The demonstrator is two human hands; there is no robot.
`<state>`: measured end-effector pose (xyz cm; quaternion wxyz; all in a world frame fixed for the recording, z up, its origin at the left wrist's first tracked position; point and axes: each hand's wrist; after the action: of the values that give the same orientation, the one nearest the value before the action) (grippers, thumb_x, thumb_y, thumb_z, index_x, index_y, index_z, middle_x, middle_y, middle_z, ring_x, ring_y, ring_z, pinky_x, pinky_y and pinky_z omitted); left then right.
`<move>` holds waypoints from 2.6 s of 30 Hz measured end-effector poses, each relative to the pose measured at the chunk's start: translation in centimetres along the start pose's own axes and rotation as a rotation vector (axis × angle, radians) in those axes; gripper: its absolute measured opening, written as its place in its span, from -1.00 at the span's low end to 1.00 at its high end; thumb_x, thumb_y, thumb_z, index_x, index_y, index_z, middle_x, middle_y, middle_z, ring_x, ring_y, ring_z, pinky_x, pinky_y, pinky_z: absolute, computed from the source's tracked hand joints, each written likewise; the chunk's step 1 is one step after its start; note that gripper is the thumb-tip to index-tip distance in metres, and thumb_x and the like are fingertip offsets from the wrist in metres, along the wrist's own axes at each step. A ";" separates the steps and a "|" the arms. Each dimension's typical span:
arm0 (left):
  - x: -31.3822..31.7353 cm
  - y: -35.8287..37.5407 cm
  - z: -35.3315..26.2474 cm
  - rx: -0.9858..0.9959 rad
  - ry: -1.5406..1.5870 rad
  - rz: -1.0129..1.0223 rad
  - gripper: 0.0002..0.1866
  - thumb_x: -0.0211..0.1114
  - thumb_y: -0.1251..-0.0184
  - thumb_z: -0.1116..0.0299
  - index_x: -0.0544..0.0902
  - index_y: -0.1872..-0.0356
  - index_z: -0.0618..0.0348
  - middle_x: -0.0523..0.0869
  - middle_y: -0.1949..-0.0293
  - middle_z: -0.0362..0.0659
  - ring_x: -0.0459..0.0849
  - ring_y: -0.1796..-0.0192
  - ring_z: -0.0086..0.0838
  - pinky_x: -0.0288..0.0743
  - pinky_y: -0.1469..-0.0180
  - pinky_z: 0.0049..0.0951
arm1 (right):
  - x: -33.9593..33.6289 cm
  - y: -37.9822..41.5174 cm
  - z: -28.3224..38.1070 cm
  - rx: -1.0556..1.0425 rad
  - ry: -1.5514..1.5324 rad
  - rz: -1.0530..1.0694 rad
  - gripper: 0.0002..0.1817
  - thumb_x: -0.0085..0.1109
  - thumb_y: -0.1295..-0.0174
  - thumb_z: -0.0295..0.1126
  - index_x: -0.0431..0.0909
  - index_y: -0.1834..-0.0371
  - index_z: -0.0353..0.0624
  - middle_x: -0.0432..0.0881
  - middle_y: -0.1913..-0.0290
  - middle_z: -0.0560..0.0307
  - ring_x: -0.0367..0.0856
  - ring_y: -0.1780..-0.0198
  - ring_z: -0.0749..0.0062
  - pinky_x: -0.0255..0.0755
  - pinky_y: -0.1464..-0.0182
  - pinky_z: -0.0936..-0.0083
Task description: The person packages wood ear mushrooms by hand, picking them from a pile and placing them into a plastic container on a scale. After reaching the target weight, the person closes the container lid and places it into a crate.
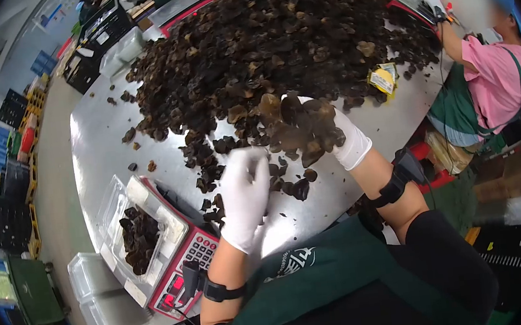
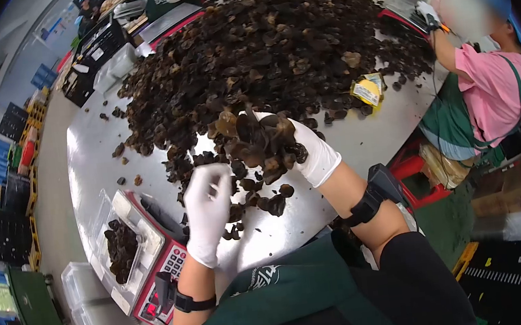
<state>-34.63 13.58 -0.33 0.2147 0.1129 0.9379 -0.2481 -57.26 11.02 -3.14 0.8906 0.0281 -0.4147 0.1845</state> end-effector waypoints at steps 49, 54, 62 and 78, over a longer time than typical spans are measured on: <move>3.6 1.8 1.9 -0.500 0.384 0.140 -0.86 0.37 -0.37 0.47 0.71 0.15 0.33 0.77 0.36 -0.15 0.68 0.48 -0.61 0.50 0.38 -0.62 | -1.2 0.7 0.6 -0.003 -0.293 -0.197 -0.67 -0.13 -0.59 -0.24 0.56 -0.08 -0.21 0.72 0.06 0.05 0.76 0.20 0.35 0.73 0.28 0.37; 9.2 5.4 -1.7 -0.231 0.365 0.783 -0.75 0.37 -0.38 0.32 0.72 0.04 0.25 0.78 0.15 -0.04 0.77 0.18 -0.30 0.63 0.03 -0.36 | 0.1 1.1 2.2 0.051 -0.339 -0.373 -0.69 -0.12 -0.58 -0.19 0.55 -0.02 -0.17 0.71 0.11 0.06 0.75 0.34 0.32 0.64 0.54 0.51; 6.0 -1.7 -2.9 0.093 0.093 -0.011 -0.65 0.45 -0.19 0.62 0.62 0.00 0.21 0.57 0.37 -0.30 0.47 0.43 -0.68 0.42 0.36 -0.62 | -0.9 1.3 -0.1 -0.018 -0.462 -0.270 -0.69 -0.10 -0.58 -0.19 0.56 -0.02 -0.16 0.71 0.12 0.06 0.74 0.19 0.27 0.73 0.12 0.27; 3.4 -0.4 2.1 -0.580 0.811 0.110 -0.81 0.18 -0.54 0.44 0.58 -0.07 0.21 0.72 0.41 -0.24 0.55 0.42 -0.71 0.37 0.33 -0.72 | -1.6 0.0 -1.5 -0.003 -0.463 -0.272 -0.73 -0.06 -0.54 -0.27 0.64 0.04 -0.13 0.76 0.10 0.11 0.77 0.11 0.37 0.72 0.09 0.45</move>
<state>-36.99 12.57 -3.34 -0.1317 0.1850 0.9689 0.0983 -57.13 10.82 -5.27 0.7885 0.1236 -0.6002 0.0513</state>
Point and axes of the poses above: each hand's wrist, its own y-axis away from the middle knuckle, its own x-axis out of the palm, z = x × y
